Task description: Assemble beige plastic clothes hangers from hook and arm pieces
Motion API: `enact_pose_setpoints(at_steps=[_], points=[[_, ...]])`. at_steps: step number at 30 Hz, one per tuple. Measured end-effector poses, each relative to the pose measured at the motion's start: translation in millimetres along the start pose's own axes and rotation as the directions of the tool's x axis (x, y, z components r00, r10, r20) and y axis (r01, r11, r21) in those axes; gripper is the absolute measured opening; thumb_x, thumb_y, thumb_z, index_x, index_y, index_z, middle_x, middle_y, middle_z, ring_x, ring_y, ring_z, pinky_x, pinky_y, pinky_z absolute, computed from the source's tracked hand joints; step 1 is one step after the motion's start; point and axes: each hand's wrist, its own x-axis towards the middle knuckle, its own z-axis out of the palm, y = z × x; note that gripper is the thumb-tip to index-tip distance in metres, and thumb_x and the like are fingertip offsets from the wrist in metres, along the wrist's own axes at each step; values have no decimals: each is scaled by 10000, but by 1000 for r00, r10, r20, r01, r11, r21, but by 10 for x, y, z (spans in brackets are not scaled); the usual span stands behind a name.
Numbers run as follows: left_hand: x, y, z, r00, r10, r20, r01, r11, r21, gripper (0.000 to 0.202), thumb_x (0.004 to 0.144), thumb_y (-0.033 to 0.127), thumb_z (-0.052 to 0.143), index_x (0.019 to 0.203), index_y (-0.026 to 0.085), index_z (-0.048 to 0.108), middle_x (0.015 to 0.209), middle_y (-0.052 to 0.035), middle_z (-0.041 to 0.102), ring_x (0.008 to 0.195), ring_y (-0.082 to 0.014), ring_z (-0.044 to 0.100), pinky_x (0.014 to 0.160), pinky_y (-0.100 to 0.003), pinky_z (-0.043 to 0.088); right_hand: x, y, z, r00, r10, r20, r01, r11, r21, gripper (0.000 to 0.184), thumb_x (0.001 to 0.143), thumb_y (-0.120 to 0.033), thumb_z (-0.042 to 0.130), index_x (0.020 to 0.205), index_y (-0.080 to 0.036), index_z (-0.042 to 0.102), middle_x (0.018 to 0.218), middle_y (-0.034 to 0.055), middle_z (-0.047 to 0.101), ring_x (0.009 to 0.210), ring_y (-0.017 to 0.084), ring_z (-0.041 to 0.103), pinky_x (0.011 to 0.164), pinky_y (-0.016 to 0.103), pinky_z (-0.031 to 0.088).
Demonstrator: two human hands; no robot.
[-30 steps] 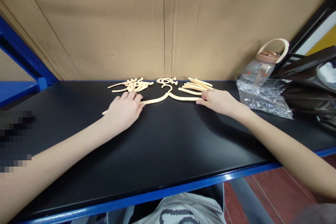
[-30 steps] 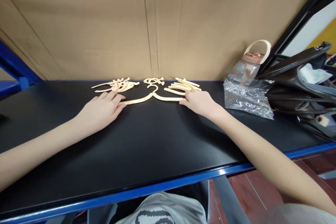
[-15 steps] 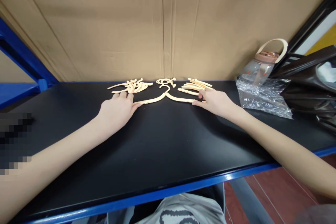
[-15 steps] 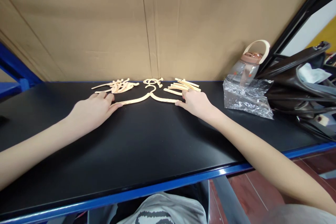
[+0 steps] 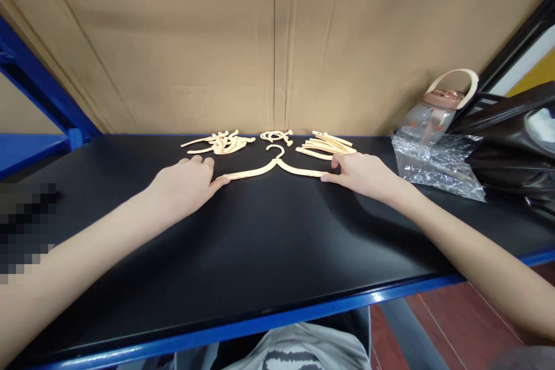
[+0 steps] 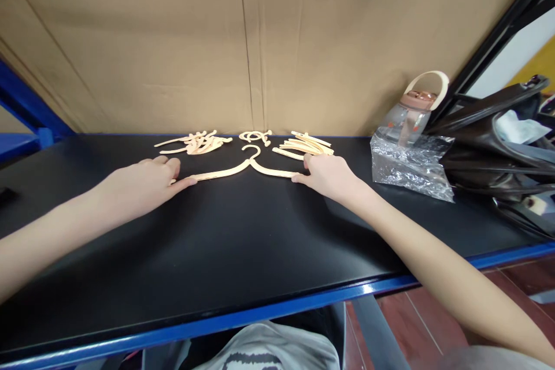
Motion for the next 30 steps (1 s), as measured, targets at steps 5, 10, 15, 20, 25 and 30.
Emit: enact_pose_setpoints(at_steps=[5, 10, 15, 20, 25, 30], points=[[21, -150, -97, 995, 59, 84, -54, 997, -57, 336, 955, 424, 398, 770, 168, 514, 831, -99, 635, 693, -230, 638, 594, -304, 444, 53, 26, 14, 999, 44, -6, -44, 999, 14, 434, 828, -608, 528, 934, -195, 613, 924, 85, 708, 892, 257, 655, 616, 280, 411], [36, -222, -43, 997, 77, 31, -74, 993, -91, 417, 966, 496, 333, 749, 176, 491, 824, -72, 619, 656, -203, 630, 563, -278, 415, 70, 5, 26, 997, 69, -29, -68, 997, 41, 417, 842, -577, 535, 970, -189, 620, 955, 93, 708, 899, 253, 655, 647, 289, 431], [57, -176, 7, 999, 40, -13, -40, 999, -19, 411, 954, 488, 339, 788, 169, 537, 857, -118, 635, 732, -262, 645, 612, -325, 444, 78, 8, 69, 996, 39, -76, -34, 997, 67, 326, 861, -493, 556, 973, -190, 601, 913, 71, 700, 884, 242, 654, 638, 288, 430], [89, -170, 102, 999, 18, -29, -18, 1000, 5, 391, 935, 475, 355, 869, 156, 572, 953, -181, 633, 828, -330, 651, 633, -376, 473, 87, 6, 85, 996, 22, -91, -19, 999, 41, 313, 877, -484, 535, 973, -190, 586, 930, 76, 691, 875, 243, 651, 635, 292, 431], [84, -178, 156, 998, 24, -55, -22, 999, 30, 442, 931, 485, 323, 940, 133, 590, 972, -207, 628, 870, -364, 649, 637, -406, 491, 80, -15, 76, 996, 14, -83, -11, 999, 32, 259, 902, -419, 524, 987, -179, 572, 983, 86, 688, 885, 231, 653, 639, 282, 435], [86, -158, 131, 1000, -10, -15, 10, 1000, -23, 485, 919, 463, 324, 1029, 74, 593, 1000, -234, 620, 917, -404, 636, 667, -450, 504, 97, -11, 117, 995, 21, -102, -19, 1000, 18, 313, 894, -465, 525, 998, -175, 577, 1014, 96, 684, 919, 255, 657, 666, 304, 459]])
